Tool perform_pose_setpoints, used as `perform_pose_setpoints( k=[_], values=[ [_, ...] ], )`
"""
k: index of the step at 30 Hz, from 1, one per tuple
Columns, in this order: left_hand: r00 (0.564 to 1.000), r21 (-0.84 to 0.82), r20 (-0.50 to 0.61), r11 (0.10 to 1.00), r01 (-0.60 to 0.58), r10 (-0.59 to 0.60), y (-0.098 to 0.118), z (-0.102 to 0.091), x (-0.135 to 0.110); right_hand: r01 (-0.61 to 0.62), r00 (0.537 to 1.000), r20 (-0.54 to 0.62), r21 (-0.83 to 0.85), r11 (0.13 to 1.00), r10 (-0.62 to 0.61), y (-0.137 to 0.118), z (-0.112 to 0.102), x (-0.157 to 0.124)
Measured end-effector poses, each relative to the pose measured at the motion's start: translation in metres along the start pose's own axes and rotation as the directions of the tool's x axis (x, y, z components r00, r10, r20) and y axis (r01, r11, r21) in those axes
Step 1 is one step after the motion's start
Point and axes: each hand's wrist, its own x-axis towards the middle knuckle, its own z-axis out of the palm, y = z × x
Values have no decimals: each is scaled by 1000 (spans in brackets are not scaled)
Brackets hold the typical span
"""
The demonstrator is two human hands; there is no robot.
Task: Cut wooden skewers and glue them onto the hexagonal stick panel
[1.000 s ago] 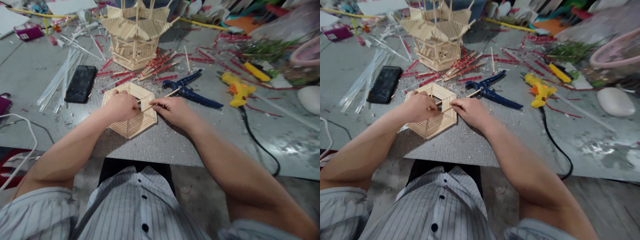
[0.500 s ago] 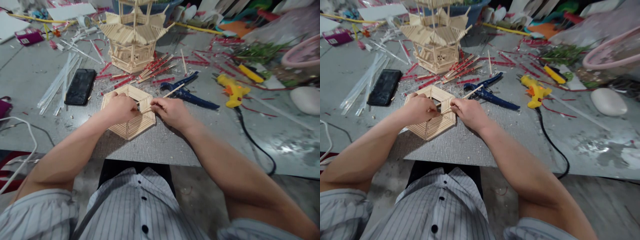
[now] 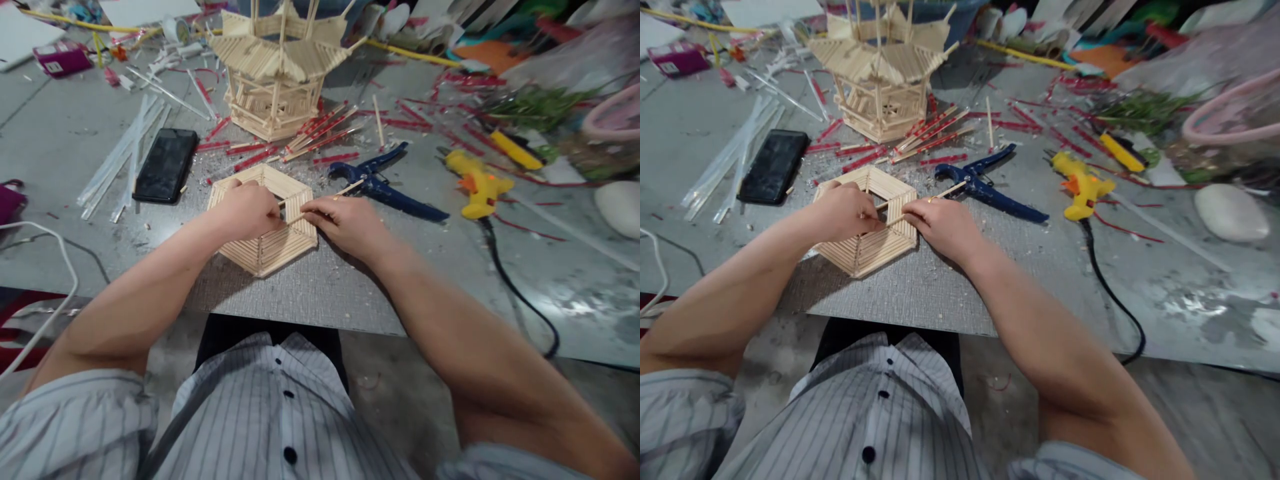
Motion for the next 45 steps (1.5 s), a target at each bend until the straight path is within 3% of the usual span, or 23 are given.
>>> perform_pose_setpoints(
  k=[10, 19, 25, 34, 41, 45],
  values=[
    [1000, -29, -12, 1000, -7, 6, -3, 4, 0, 33, 999, -8, 40, 999, -33, 3, 2, 2],
    [998, -171, -27, 984, 54, -60, -2, 0, -1, 32, 999, 8, 60, 998, -33, 4, 1, 4],
    [994, -132, -39, 987, 91, -97, 4, 1, -1, 19, 1000, 10, 56, 998, -20, 1, -1, 4],
    [997, -53, -51, 997, 62, -64, 7, 1, -4, 26, 1000, 9, 34, 999, -26, 1, 0, 3],
    [993, -74, -112, 997, 14, -22, 4, -1, -5, 13, 998, -69, 49, 999, -10, 1, -4, 0],
    [978, -113, -206, 992, -49, 25, 3, -5, -6, -16, 980, -192, 129, 992, 40, -1, -5, -1]
  ],
)
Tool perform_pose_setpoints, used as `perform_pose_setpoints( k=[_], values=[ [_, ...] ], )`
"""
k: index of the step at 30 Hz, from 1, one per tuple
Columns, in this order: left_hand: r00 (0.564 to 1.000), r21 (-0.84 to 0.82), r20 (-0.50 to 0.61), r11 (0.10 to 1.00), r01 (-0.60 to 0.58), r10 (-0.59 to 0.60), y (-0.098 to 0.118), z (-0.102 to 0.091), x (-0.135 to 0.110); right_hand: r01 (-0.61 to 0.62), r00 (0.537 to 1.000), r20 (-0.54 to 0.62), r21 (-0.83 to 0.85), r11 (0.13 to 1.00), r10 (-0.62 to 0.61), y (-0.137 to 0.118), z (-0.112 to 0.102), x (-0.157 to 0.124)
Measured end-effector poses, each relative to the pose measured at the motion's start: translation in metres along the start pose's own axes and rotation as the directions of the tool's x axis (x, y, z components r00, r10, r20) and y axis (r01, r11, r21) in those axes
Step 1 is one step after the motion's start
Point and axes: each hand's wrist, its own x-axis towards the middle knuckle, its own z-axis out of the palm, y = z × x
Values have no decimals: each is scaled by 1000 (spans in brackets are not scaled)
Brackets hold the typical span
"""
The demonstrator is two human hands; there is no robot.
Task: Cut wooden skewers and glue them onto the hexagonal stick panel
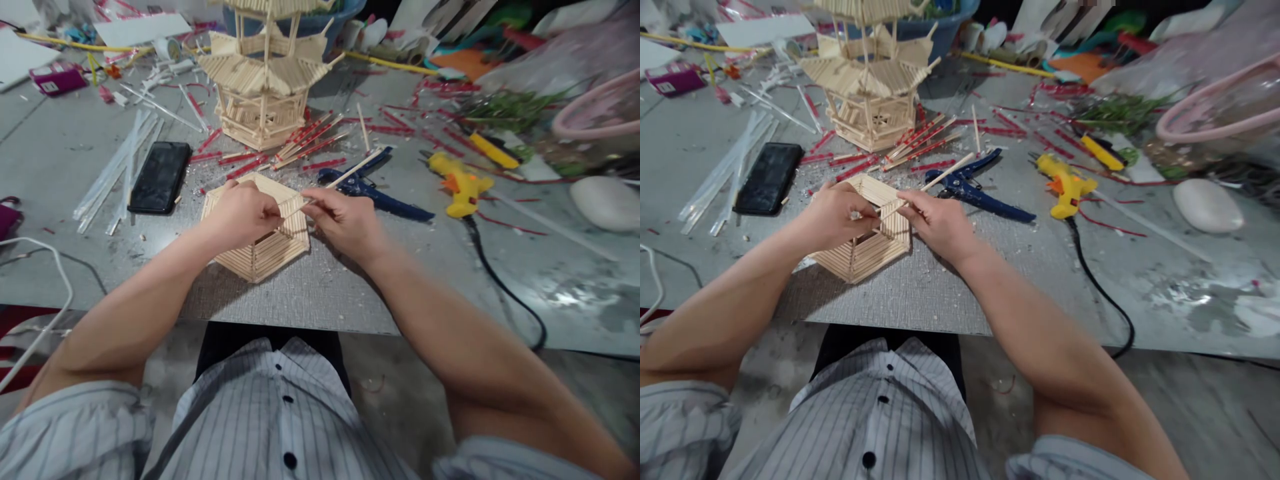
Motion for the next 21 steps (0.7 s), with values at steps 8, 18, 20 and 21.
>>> perform_pose_setpoints(
  k=[8, 18, 20, 21],
  values=[
    [997, -224, -73, 974, 21, -38, -2, 1, -1, 32, 995, -95, 30, 999, -29, -7, -8, 0],
    [956, -375, -283, 926, -33, -80, -17, 7, 4, -118, 939, -322, 36, 992, 124, 29, -16, 8],
    [943, -451, -307, 892, -24, -130, -20, 7, 5, -275, 925, -300, -110, 955, 232, 46, -28, 11],
    [936, -486, -318, 874, -22, -154, -22, 7, 6, -341, 919, -271, -175, 924, 287, 54, -34, 12]
  ],
)
